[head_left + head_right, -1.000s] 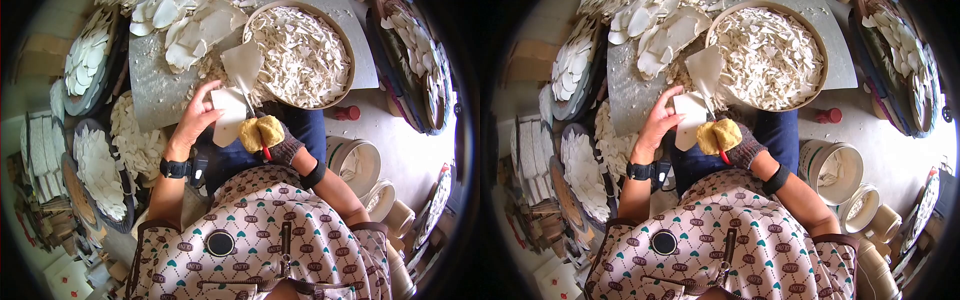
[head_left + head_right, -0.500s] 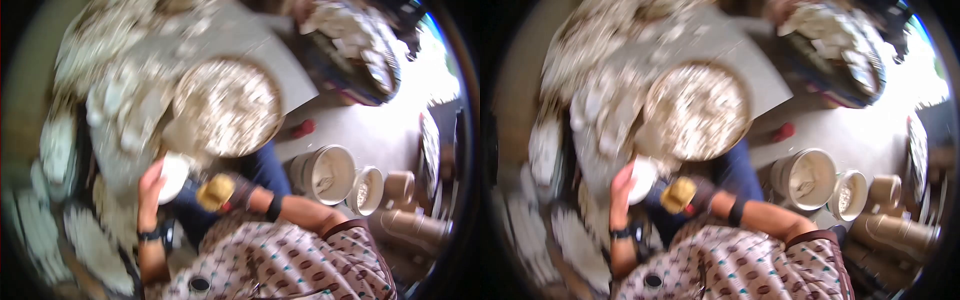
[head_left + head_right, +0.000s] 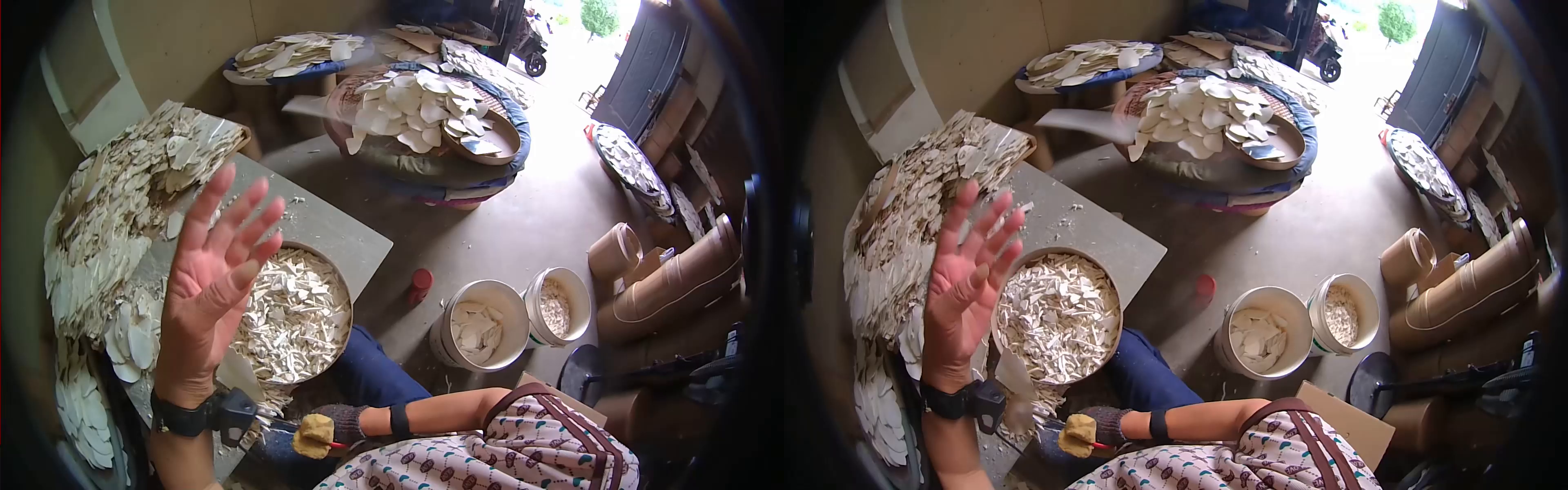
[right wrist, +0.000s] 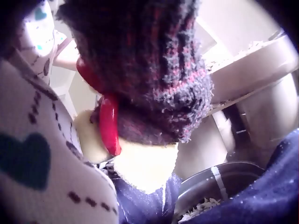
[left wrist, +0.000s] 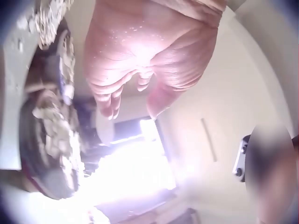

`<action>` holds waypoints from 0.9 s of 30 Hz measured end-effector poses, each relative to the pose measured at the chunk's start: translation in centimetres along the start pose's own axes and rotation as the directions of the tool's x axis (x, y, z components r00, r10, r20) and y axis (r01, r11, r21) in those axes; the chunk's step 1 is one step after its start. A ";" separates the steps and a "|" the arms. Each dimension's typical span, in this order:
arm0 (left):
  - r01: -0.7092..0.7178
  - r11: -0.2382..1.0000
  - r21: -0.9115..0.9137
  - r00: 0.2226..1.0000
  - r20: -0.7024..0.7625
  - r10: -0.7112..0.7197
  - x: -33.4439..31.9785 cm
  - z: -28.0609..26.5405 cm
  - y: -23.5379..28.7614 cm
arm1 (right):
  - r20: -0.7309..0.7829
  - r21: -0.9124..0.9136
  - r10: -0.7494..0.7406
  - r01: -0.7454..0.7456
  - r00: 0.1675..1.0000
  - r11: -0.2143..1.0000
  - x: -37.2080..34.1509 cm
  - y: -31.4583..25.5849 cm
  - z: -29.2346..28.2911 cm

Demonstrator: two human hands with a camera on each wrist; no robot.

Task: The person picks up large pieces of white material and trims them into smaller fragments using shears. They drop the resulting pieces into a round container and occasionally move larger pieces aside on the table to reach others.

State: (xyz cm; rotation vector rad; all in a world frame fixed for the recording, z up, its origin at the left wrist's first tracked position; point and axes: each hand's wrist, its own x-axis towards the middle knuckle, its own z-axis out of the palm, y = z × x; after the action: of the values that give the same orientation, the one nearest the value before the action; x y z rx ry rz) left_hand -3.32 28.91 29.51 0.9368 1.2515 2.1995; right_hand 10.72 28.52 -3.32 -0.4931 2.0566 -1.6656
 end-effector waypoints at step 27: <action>0.627 0.091 0.774 0.738 -0.627 0.250 -23.3 -15.1 -14.4 | 0.245 0.396 0.162 -0.252 0.956 0.883 -2.1 -3.2 -1.4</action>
State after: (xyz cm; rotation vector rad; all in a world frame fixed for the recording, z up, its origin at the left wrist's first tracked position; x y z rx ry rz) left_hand 1.86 12.11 3.61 0.1314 3.2043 1.0437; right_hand 11.72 30.08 0.28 -0.2694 1.4811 -1.7774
